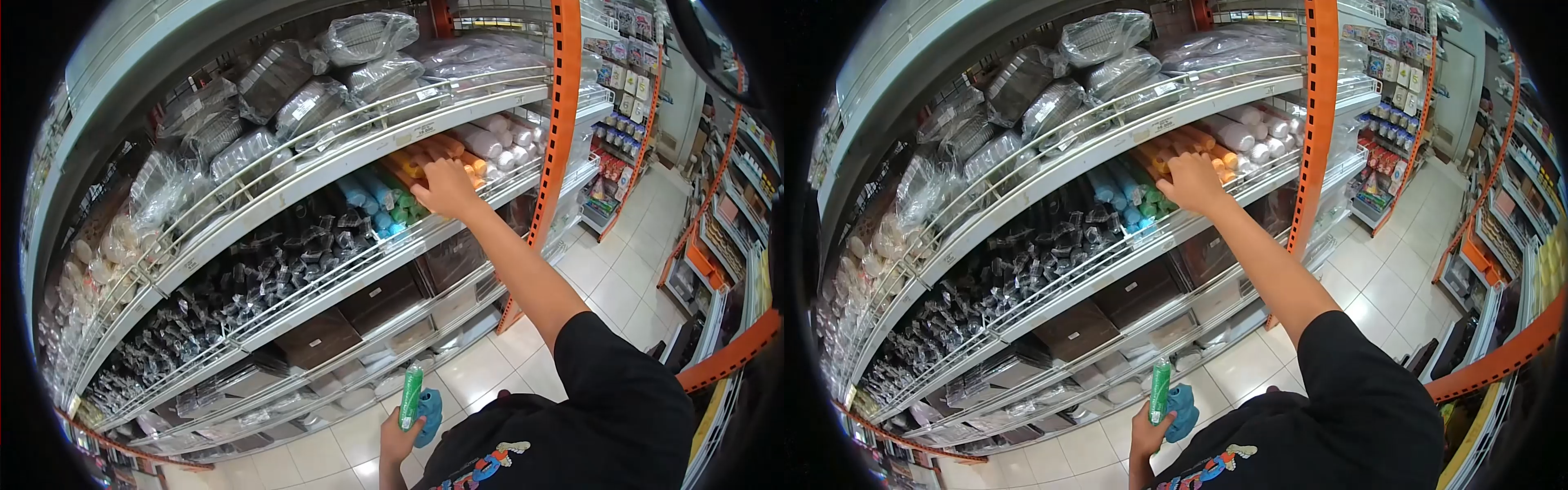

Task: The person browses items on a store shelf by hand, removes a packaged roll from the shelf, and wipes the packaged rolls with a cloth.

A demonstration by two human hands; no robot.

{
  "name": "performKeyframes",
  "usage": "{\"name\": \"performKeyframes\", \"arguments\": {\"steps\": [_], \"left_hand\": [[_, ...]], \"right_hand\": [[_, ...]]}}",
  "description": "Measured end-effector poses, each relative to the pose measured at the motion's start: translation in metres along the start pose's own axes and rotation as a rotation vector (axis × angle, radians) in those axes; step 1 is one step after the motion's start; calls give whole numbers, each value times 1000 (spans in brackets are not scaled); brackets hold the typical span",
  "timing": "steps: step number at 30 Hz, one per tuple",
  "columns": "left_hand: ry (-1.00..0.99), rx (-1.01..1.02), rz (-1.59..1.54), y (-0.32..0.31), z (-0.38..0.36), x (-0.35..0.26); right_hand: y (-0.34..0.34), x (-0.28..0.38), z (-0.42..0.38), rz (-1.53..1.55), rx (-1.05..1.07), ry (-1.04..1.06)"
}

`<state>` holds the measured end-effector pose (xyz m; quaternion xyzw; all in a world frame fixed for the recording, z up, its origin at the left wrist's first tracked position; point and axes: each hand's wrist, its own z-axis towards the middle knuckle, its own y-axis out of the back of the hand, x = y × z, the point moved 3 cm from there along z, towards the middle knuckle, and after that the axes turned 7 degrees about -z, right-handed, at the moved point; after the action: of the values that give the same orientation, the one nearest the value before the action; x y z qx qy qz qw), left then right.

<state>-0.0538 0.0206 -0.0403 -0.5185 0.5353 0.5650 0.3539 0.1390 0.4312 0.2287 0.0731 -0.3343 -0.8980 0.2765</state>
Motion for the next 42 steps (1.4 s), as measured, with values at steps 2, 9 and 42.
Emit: {"name": "performKeyframes", "arguments": {"steps": [2,9,42], "left_hand": [[5,-1,9,-2,4,-4],[19,-117,123,-30,27,-40],[-43,-202,55,-138,33,-77]], "right_hand": [[13,-1,14,-9,149,-26],[14,-19,7,126,23,71],[23,-36,5,164,11,312]]}}
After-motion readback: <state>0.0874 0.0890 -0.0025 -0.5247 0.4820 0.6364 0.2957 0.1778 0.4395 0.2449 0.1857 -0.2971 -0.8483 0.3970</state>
